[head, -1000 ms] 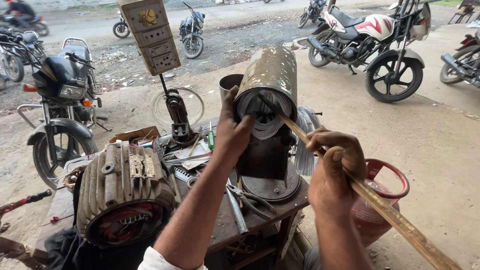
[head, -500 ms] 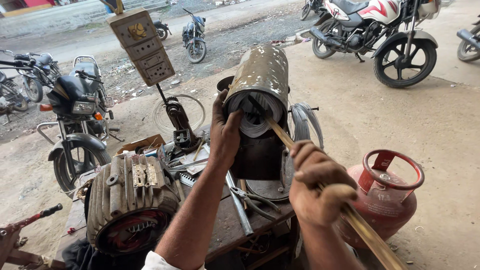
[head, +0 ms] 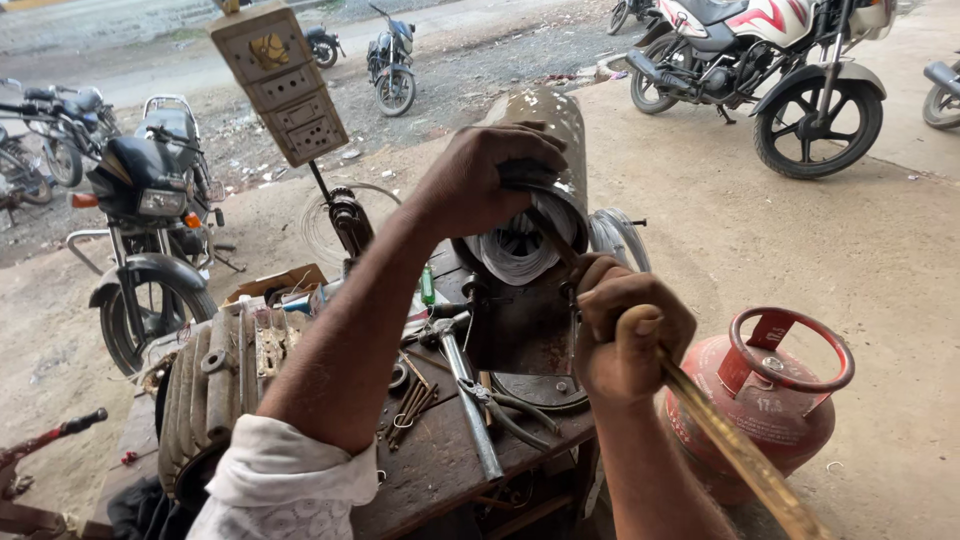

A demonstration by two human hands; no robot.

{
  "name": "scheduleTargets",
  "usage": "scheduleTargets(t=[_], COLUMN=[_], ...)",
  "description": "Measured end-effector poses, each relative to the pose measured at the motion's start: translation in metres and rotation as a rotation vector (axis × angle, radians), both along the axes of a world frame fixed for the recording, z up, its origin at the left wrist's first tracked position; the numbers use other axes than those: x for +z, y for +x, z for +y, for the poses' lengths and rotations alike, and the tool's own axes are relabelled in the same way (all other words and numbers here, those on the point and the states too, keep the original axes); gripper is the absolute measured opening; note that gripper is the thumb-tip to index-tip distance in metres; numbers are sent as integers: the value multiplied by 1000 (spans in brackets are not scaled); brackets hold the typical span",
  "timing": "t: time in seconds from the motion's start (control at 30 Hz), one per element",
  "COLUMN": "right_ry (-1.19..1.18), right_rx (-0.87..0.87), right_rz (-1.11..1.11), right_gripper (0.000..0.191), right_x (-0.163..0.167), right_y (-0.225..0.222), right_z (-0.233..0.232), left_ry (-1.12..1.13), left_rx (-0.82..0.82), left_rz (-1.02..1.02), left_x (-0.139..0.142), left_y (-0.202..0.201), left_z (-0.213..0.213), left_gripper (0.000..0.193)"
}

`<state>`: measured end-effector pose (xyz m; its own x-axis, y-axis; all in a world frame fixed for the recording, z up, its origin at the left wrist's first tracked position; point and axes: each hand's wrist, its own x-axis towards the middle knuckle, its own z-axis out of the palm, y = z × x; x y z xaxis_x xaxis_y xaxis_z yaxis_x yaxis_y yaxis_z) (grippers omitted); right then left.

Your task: The person winds white insulated wire into a cylindrical metal housing using both hands. They repeatedly insert, adjust, and pack the wire, occasionally using a wooden stick to push the wire deeper. The person also removes and reinserts wire loops to compact the winding.

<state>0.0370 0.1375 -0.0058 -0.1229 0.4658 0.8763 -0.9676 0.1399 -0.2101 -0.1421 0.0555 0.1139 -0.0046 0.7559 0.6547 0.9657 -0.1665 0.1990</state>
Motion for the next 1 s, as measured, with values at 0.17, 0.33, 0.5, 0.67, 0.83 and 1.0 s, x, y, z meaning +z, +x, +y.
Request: scheduleTargets(t=[0.17, 0.33, 0.5, 0.67, 0.83, 1.0], right_ry=[84, 31, 106, 144, 182, 181], right_rx=[18, 20, -65, -59, -132, -76], right_rz=[-3, 0, -80, -132, -177, -300], right_gripper=[53, 54, 57, 62, 65, 73], right_x=[-3, 16, 45, 52, 60, 69], right_y=[-2, -2, -5, -6, -4, 10], right_z=[-1, -11, -15, -26, -34, -30], left_ry=[202, 406, 596, 609, 510, 602], left_rx=[-137, -189, -254, -234, 50, 3], left_rz=[-291, -551, -666, -982, -1020, -933], left_x=[-28, -54, -77, -93, -115, -132], left_y=[-9, -15, -12, 0, 26, 35], left_z=[-8, -12, -7, -22, -28, -19], left_gripper=[33, 34, 36, 90, 103, 92])
